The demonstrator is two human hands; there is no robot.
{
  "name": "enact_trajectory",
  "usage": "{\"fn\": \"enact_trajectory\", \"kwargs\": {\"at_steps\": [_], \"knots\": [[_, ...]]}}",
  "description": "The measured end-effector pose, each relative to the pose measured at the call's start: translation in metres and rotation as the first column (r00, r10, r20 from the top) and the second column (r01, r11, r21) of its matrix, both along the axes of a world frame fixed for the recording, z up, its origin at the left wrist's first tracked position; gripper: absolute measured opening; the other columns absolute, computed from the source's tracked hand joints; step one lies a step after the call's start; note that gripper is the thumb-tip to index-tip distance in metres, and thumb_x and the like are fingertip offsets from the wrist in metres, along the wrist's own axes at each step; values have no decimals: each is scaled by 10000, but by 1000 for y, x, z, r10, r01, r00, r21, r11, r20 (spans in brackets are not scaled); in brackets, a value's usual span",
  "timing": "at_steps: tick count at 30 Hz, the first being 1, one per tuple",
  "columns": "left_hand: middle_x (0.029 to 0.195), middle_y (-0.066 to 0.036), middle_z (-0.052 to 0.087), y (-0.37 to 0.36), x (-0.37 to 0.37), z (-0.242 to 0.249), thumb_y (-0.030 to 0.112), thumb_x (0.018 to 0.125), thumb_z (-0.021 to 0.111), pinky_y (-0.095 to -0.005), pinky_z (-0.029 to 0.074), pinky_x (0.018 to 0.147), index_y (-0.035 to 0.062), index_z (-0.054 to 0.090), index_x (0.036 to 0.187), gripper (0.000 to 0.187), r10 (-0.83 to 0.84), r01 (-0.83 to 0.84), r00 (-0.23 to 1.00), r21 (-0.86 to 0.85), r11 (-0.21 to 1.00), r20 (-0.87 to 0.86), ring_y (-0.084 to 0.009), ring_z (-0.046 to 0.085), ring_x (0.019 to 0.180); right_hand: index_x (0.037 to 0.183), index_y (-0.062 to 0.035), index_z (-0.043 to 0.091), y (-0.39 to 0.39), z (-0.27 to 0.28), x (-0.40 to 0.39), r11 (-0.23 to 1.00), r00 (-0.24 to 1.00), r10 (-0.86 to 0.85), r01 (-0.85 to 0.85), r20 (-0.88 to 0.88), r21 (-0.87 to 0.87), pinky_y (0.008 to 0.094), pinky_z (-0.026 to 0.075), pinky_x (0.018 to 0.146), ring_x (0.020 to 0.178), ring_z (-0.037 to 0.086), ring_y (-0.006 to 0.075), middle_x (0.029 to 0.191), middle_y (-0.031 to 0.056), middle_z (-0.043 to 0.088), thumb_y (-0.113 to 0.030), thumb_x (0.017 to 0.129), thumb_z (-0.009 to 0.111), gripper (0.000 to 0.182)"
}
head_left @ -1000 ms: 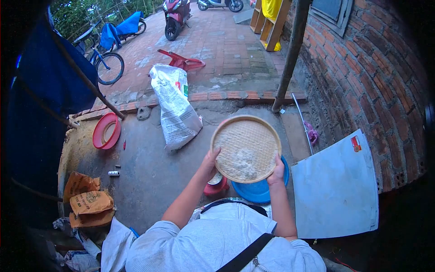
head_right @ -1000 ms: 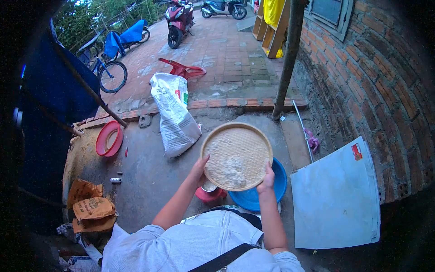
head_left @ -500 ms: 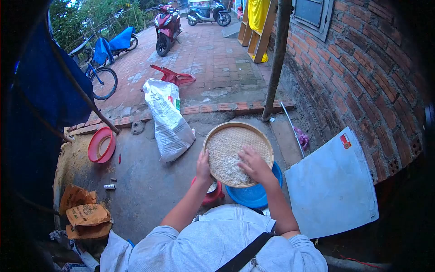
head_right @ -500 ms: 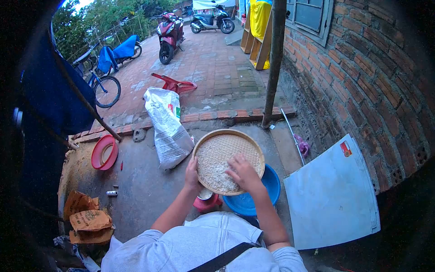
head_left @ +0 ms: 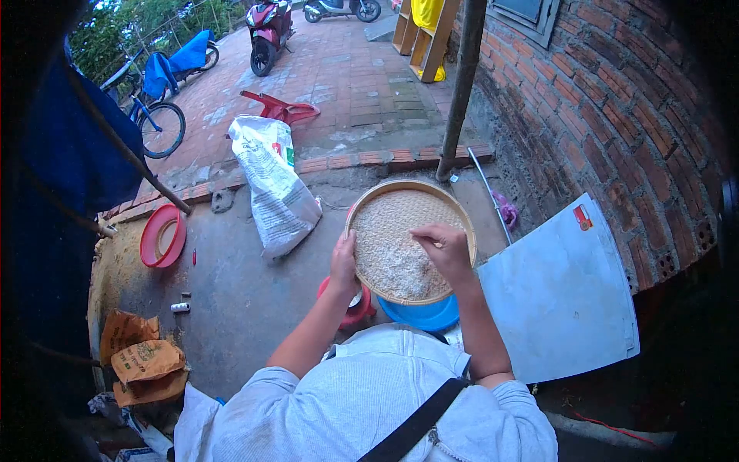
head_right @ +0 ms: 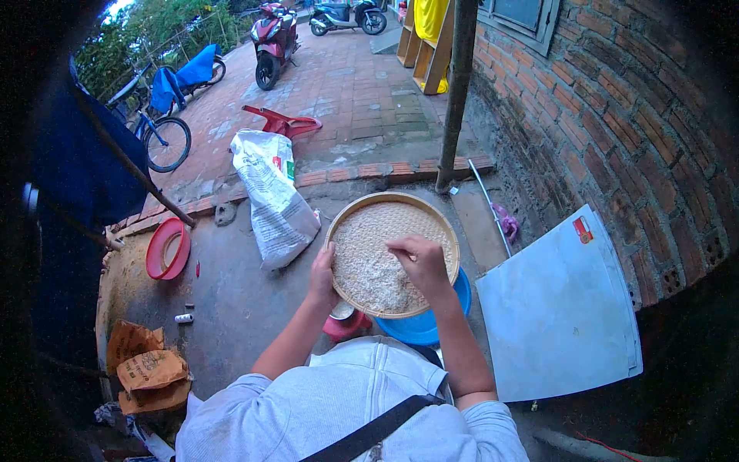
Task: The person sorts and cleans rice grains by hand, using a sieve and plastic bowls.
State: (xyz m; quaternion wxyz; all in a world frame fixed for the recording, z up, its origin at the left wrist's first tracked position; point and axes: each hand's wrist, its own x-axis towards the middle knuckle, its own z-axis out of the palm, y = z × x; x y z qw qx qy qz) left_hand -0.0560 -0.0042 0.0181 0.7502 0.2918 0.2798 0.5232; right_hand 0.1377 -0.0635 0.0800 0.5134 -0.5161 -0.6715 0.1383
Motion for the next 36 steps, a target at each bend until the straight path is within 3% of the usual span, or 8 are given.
{"fn": "enact_trajectory", "kwargs": {"at_steps": [1, 5, 7, 14, 16, 22, 32, 36], "knots": [[1139, -160, 554, 1, 0, 0, 258, 961, 373, -389, 512, 840, 15, 392, 1268, 392, -26, 26, 1000, 9, 1000, 4, -254, 599, 982, 869, -24, 696, 1, 6, 2, 998, 1000, -15, 13, -27, -62, 292, 516, 667, 750, 660, 195, 814, 127, 677, -13, 753, 665, 121], [1122, -156, 560, 2, 1, 3, 253, 962, 367, -381, 519, 827, 11, 398, 1259, 384, -35, 35, 999, 4, 999, -24, -249, 602, 970, 892, -18, 687, 7, 6, 18, 979, 994, 27, -6, 102, -202, 292, 516, 691, 780, 661, 220, 852, 124, 678, -6, 761, 646, 138], [1119, -155, 561, 3, 0, 3, 250, 962, 366, -378, 524, 816, 13, 402, 1250, 375, -39, 40, 997, 15, 999, -67, -244, 605, 960, 936, -17, 672, 11, -2, 26, 965, 941, 141, -62, 306, -254, 309, 512, 750, 844, 652, 262, 922, 130, 672, 7, 762, 627, 181], [1111, -157, 565, 12, -8, 2, 271, 961, 380, -385, 524, 819, 11, 405, 1242, 383, -41, 41, 999, -10, 999, 9, -248, 607, 960, 988, -24, 654, 6, -22, 31, 994, 938, 84, -55, 337, -94, 361, 449, 902, 1023, 584, 293, 1048, 145, 634, 5, 755, 620, 237], [1133, -146, 556, 10, -11, 7, 227, 969, 356, -366, 497, 854, 10, 395, 1259, 365, -35, 37, 999, -75, 996, 24, -235, 590, 986, 988, -20, 651, 0, -19, 28, 975, 930, 206, -167, 305, -149, 370, 434, 917, 1057, 560, 296, 1079, 138, 618, -20, 754, 635, 235], [1130, -166, 561, 14, -16, -19, 278, 968, 373, -400, 520, 828, 6, 395, 1257, 397, 51, -48, 998, -125, 991, 26, -271, 606, 964, 969, -20, 644, -23, -8, 12, 950, 929, 262, -200, 261, -241, 364, 462, 837, 934, 577, 286, 983, 120, 612, -30, 729, 662, 241], [1189, -175, 525, -10, -9, -74, 268, 970, 365, -396, 488, 883, -4, 377, 1278, 411, 152, -136, 988, -282, 950, 36, -270, 572, 1036, 847, -11, 612, -14, -57, 8, 889, 890, 310, -147, 333, -435, 370, 473, 747, 823, 585, 295, 843, 134, 601, 5, 707, 638, 143], [1171, -135, 543, -21, -46, -110, 251, 972, 379, -369, 483, 873, 7, 402, 1261, 379, 290, -254, 953, -293, 922, 85, -238, 574, 1023, 822, 7, 629, 0, -52, -13, 890, 961, 242, -166, 131, -424, 302, 494, 689, 766, 624, 250, 818, 130, 627, 33, 730, 633, 95]]}}
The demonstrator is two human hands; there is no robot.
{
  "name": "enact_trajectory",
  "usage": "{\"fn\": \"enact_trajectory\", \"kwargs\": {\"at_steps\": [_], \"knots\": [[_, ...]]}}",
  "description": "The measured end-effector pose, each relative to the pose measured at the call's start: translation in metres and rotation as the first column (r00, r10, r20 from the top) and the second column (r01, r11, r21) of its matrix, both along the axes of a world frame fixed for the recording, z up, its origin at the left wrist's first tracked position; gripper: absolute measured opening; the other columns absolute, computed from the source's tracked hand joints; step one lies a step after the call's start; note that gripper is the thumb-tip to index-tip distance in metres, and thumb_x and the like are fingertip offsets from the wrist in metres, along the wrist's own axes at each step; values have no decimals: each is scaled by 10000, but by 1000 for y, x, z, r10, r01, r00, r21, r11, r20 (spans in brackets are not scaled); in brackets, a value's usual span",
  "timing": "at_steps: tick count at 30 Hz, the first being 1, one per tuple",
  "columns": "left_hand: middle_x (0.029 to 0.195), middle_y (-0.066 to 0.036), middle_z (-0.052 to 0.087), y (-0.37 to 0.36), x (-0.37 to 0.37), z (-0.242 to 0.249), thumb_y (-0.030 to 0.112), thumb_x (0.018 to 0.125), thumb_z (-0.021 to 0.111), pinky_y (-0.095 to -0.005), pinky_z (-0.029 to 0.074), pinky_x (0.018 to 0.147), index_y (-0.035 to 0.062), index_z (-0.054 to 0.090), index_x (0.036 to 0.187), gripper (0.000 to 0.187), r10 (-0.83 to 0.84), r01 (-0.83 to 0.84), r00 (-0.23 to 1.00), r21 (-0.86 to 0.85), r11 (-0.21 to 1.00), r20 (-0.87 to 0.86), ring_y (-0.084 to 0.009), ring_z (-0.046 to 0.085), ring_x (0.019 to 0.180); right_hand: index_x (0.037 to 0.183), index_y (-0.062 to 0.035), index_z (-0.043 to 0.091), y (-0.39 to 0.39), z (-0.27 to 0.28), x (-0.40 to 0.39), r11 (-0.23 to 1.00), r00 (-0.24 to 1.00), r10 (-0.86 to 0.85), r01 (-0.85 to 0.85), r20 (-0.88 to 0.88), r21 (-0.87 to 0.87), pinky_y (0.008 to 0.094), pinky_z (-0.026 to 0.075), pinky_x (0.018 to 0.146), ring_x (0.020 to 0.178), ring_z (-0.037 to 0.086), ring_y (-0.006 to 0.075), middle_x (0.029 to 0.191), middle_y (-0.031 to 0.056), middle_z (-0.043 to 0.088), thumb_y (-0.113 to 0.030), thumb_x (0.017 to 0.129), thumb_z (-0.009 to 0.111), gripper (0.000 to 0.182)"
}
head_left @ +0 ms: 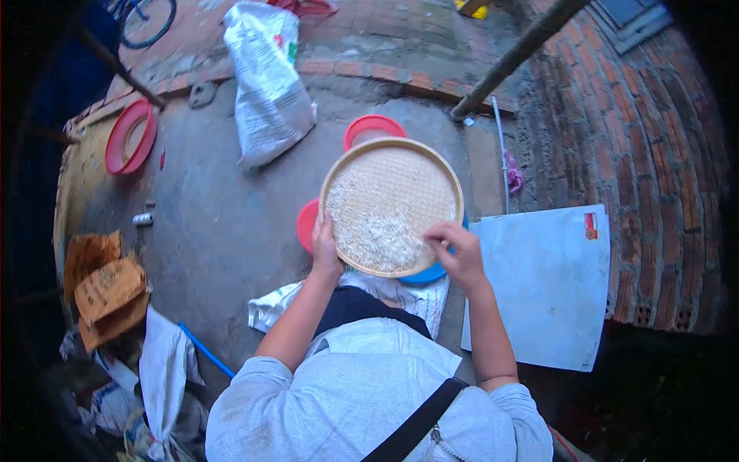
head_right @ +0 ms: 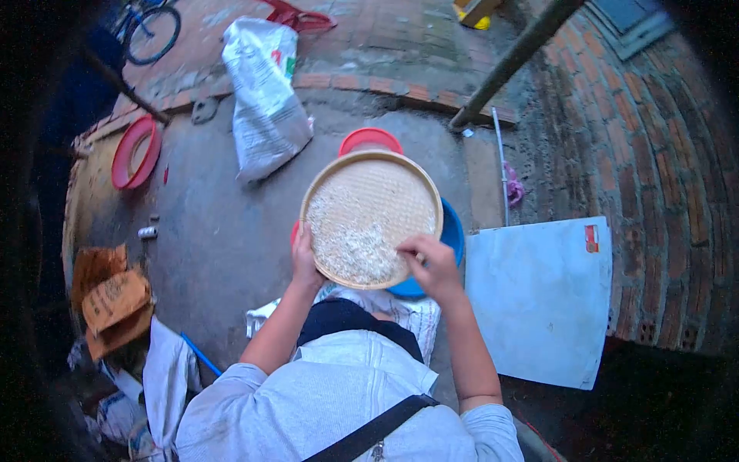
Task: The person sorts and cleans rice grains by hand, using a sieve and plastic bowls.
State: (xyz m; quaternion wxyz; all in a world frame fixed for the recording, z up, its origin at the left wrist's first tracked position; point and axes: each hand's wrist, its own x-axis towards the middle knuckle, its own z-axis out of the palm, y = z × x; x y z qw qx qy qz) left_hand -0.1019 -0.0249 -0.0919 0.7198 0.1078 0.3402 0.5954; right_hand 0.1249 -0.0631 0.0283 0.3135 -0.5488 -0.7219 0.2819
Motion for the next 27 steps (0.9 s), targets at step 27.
{"fn": "enact_trajectory", "kwargs": {"at_steps": [27], "knots": [[1184, -144, 531, -28, -105, 60, 282, 964, 400, -372, 466, 886, 1, 397, 1275, 419, 294, -239, 921, 222, 945, -257, -252, 560, 1036, 1178, 1, 546, 50, -70, -50, 766, 450, -486, -192, -749, -613, 370, 479, 870, 998, 600, 256, 1073, 160, 621, -391, 924, 465, 474]]}}
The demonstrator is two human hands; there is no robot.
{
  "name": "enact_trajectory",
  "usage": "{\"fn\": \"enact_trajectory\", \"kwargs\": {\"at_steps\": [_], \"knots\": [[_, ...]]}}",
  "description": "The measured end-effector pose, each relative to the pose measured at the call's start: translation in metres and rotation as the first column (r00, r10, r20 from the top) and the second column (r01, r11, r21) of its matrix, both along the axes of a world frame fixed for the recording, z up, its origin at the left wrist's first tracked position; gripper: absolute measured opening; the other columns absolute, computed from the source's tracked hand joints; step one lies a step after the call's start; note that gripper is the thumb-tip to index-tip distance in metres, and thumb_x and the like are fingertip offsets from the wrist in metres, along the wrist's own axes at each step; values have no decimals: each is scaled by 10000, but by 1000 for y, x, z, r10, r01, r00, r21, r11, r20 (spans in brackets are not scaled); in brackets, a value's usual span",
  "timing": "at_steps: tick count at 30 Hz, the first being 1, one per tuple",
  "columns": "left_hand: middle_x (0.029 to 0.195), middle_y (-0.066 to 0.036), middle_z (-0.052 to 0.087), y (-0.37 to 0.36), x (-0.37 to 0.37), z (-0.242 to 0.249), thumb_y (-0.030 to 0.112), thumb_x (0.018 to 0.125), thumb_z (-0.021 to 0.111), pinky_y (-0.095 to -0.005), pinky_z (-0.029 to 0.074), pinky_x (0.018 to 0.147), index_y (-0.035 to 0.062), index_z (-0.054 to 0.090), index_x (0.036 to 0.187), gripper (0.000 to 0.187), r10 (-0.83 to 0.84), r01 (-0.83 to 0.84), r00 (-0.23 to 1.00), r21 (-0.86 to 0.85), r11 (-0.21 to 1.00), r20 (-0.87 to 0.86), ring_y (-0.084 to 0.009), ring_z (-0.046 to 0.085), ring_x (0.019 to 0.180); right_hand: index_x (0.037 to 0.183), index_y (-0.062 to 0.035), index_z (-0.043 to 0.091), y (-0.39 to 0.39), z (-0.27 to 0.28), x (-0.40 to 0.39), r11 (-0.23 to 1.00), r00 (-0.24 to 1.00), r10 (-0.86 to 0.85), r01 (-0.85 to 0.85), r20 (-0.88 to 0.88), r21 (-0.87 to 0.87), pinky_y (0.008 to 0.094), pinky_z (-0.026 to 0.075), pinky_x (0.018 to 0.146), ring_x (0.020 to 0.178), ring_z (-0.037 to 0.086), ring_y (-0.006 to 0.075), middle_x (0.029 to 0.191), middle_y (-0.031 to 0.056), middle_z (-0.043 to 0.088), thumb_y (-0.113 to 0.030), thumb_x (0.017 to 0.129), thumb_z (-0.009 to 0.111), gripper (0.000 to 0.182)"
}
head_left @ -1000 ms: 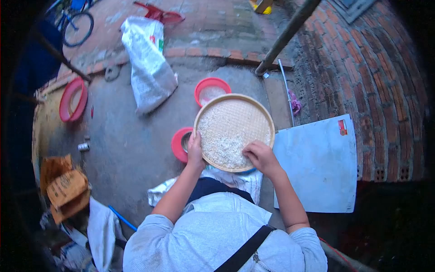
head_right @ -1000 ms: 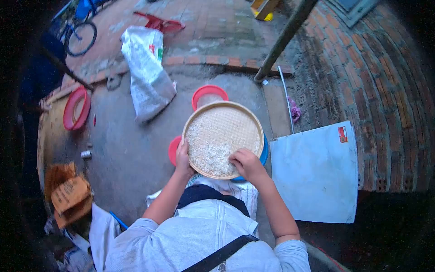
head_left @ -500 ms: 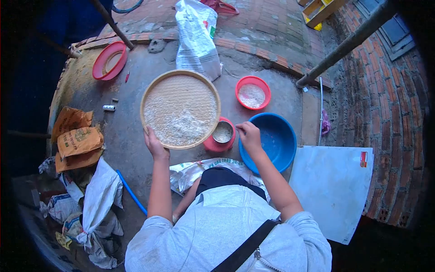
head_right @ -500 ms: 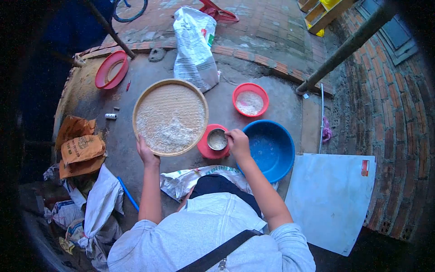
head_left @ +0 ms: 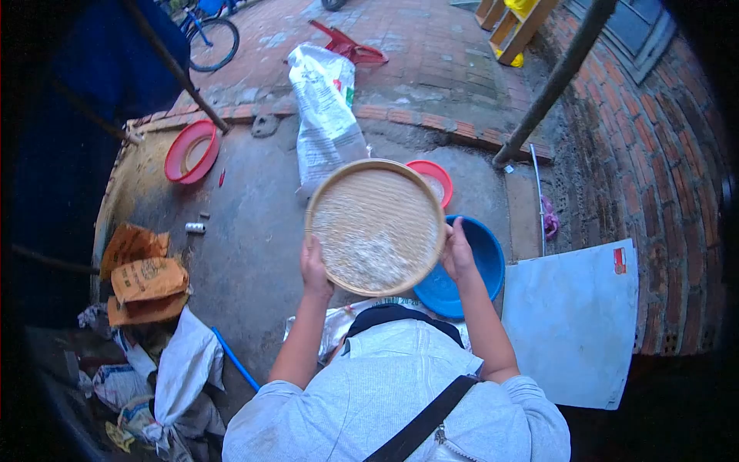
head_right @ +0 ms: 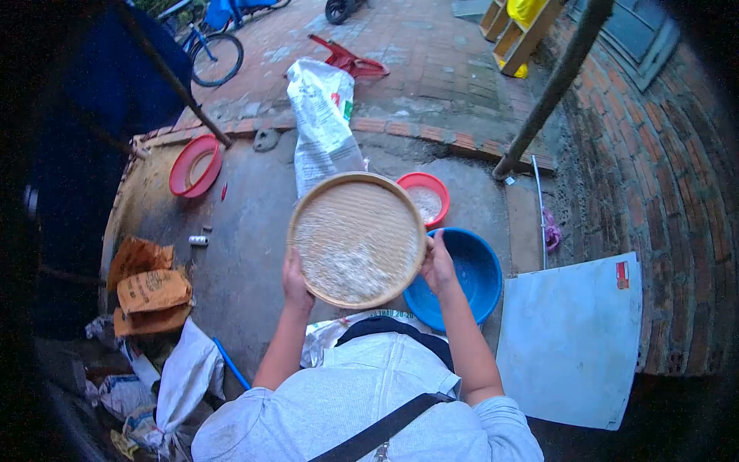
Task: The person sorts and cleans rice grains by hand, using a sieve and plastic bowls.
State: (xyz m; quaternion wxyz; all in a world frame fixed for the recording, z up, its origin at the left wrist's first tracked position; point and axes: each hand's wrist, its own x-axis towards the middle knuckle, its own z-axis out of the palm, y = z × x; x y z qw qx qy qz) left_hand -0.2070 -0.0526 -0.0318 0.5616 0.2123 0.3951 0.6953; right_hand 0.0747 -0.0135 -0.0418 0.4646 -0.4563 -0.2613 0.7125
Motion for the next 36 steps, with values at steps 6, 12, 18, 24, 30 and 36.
{"fn": "enact_trajectory", "kwargs": {"at_steps": [6, 12, 18, 24, 30, 36], "knots": [[1243, -117, 498, 23, 67, 34, 211, 956, 416, -331, 436, 918, 17, 346, 1334, 431, -257, 237, 964, -209, 949, -72, -205, 519, 1099, 1197, -24, 516, -30, 47, 48, 909, 876, -379, 413, -298, 59, 346, 473, 881, 1010, 575, 213, 1143, 119, 582, -465, 917, 457, 527], [1321, -174, 436, 51, 112, 47, 153, 899, 531, -351, 361, 994, 14, 260, 1383, 572, -179, 383, 654, 118, 916, -735, -275, 434, 1215, 1200, -21, 501, -58, 60, 97, 822, 804, -516, 561, -295, 93, 318, 476, 839, 983, 578, 192, 1117, 96, 586, -450, 928, 449, 511], [1342, -185, 413, 63, 152, 93, 74, 851, 516, -382, 334, 1027, 38, 476, 1256, 409, 270, 659, 93, 263, 705, -958, -334, 401, 1241, 1215, -17, 485, -73, 61, 119, 755, 760, -585, 638, -283, 153, 346, 462, 872, 1017, 567, 212, 1140, 118, 574, -462, 933, 424, 530], [1286, -168, 474, 43, 171, 88, 168, 817, 601, -383, 377, 985, 84, 560, 1186, 381, 179, 742, -119, 33, 669, -977, -343, 439, 1182, 1227, -15, 473, -78, 54, 124, 719, 711, -619, 684, -333, 123, 353, 448, 896, 1050, 553, 229, 1169, 122, 560, -470, 930, 423, 546], [1112, -127, 567, 21, 181, 78, 72, 762, 624, -375, 442, 884, 80, 609, 1085, 323, 23, 790, -111, -75, 609, -994, -300, 540, 1014, 1233, -11, 466, -74, 43, 124, 717, 705, -630, 689, -325, 106, 366, 429, 923, 1074, 540, 244, 1192, 135, 548, -471, 926, 430, 555], [879, -98, 641, 33, 178, 64, 29, 755, 634, -321, 513, 689, 54, 669, 908, 159, -114, 803, 7, -63, 593, -993, -250, 639, 757, 1239, -14, 467, -67, 32, 117, 781, 751, -575, 622, -324, 55, 367, 417, 936, 1087, 531, 243, 1208, 134, 544, -467, 928, 428, 550]]}}
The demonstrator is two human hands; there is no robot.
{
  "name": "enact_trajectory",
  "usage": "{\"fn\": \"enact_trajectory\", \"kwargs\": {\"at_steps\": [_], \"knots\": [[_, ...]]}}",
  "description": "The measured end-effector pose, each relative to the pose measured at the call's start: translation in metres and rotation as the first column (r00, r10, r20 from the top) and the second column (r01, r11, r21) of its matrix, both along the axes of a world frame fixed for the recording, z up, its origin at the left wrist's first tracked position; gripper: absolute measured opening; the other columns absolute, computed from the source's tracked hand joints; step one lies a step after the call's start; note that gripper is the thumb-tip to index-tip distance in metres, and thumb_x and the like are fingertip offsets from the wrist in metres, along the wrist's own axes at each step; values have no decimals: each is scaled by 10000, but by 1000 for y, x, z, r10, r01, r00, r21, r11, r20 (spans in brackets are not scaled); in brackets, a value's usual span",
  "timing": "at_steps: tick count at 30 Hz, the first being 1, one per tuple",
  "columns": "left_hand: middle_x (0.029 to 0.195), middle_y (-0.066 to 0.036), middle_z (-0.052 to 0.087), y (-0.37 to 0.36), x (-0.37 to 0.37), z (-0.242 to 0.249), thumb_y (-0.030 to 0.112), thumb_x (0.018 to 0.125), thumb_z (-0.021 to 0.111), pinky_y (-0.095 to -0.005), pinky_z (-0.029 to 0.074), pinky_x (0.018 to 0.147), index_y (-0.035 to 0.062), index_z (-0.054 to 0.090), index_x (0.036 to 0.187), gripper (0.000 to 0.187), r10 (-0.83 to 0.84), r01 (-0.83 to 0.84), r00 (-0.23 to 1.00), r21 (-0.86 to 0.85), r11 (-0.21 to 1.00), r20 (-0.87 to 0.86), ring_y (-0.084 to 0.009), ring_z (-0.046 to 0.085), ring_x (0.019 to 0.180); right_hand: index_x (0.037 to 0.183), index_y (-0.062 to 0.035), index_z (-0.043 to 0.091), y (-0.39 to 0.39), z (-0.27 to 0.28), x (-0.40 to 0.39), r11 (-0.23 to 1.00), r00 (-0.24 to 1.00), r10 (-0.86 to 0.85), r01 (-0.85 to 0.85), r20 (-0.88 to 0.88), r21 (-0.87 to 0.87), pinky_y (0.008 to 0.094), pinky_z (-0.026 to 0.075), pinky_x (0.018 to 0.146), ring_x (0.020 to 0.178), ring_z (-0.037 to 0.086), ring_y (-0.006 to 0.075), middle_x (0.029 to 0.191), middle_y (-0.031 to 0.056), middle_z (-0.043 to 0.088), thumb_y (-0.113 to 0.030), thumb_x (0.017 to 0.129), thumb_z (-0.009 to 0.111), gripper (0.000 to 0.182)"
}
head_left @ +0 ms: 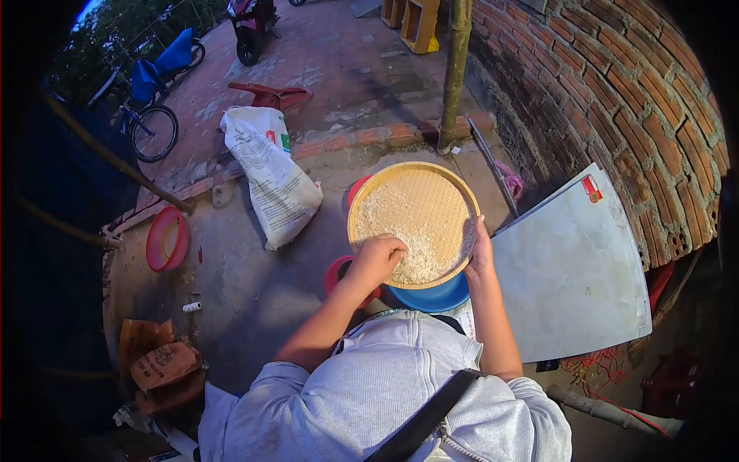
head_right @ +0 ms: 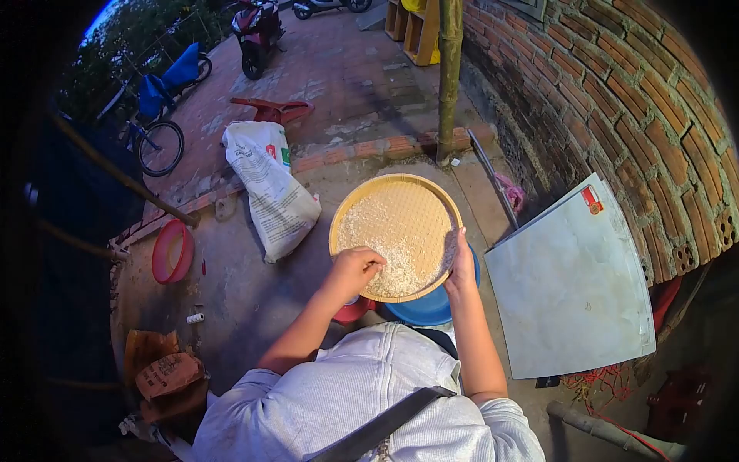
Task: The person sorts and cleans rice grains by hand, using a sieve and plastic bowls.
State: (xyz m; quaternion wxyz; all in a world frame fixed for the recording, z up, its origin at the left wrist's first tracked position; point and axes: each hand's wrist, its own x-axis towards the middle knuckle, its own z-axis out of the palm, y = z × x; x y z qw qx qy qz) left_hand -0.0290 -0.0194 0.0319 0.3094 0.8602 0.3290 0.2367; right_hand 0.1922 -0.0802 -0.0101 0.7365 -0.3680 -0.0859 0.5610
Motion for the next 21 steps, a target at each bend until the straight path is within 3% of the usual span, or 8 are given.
{"fn": "enact_trajectory", "kwargs": {"at_steps": [2, 6, 10, 12, 17, 19, 20, 21], "knots": [[842, -102, 657, 6, -5, 5, 33, 766, 652, -280, 519, 610, 27, 680, 862, 100, 52, -49, 998, -79, 996, 37, -193, 661, 697, 1239, -17, 470, 3, -6, -1, 1000, 1000, 21, -21, -7, -4, 368, 416, 937, 1086, 532, 242, 1211, 130, 544, -466, 929, 426, 547], [858, -103, 661, 24, -23, 11, -19, 775, 632, -251, 522, 655, -22, 664, 873, 104, 195, -161, 955, -162, 973, 222, -148, 654, 743, 1230, -23, 482, 7, -21, 2, 998, 998, 51, -52, -20, -42, 362, 415, 938, 1080, 535, 240, 1201, 120, 555, -462, 931, 423, 534], [837, -97, 669, 58, -62, -46, -26, 779, 623, -240, 516, 650, -25, 662, 885, 113, 313, -246, 911, -257, 935, 267, -129, 647, 731, 1223, -25, 489, 5, -28, 5, 999, 1000, 23, -22, 7, -43, 363, 418, 933, 1072, 540, 247, 1182, 125, 564, -464, 931, 420, 531], [814, -90, 678, 68, -81, -78, -6, 785, 630, -234, 508, 652, -24, 661, 901, 121, 416, -332, 892, -367, 869, 179, -113, 639, 721, 1219, -19, 488, 3, -39, 13, 999, 1000, 12, -12, -4, -38, 372, 421, 932, 1062, 548, 255, 1183, 132, 562, -456, 930, 426, 528], [796, -100, 688, 68, -100, -142, 11, 784, 629, -250, 507, 659, -1, 663, 931, 152, 465, -432, 885, -328, 840, 24, -130, 650, 704, 1211, -11, 488, -4, -47, 24, 998, 998, -50, 49, -37, -47, 370, 429, 924, 1060, 553, 256, 1174, 134, 567, -433, 935, 423, 509], [967, -140, 671, 67, -106, -171, 47, 783, 635, -285, 502, 752, 16, 657, 987, 208, 445, -463, 884, -394, 794, -143, -175, 651, 858, 1207, -12, 491, -8, -46, 25, 996, 996, -70, 67, -56, -59, 367, 432, 919, 1057, 554, 255, 1168, 134, 570, -430, 935, 423, 503], [1183, -160, 582, 61, -110, -185, 112, 786, 647, -319, 456, 876, 33, 608, 1114, 340, 415, -434, 874, -23, 900, -254, -206, 585, 1051, 1205, -13, 492, -9, -52, 28, 996, 996, -74, 70, -55, -56, 370, 436, 912, 1045, 559, 258, 1168, 134, 570, -429, 936, 417, 501], [1183, -160, 582, 58, -110, -186, 112, 786, 647, -319, 456, 876, 33, 608, 1114, 340, 408, -426, 879, -22, 905, -246, -206, 585, 1051, 1205, -13, 492, -10, -53, 29, 995, 995, -83, 80, -49, -51, 370, 436, 912, 1045, 559, 258, 1168, 134, 570, -429, 936, 417, 501]]}}
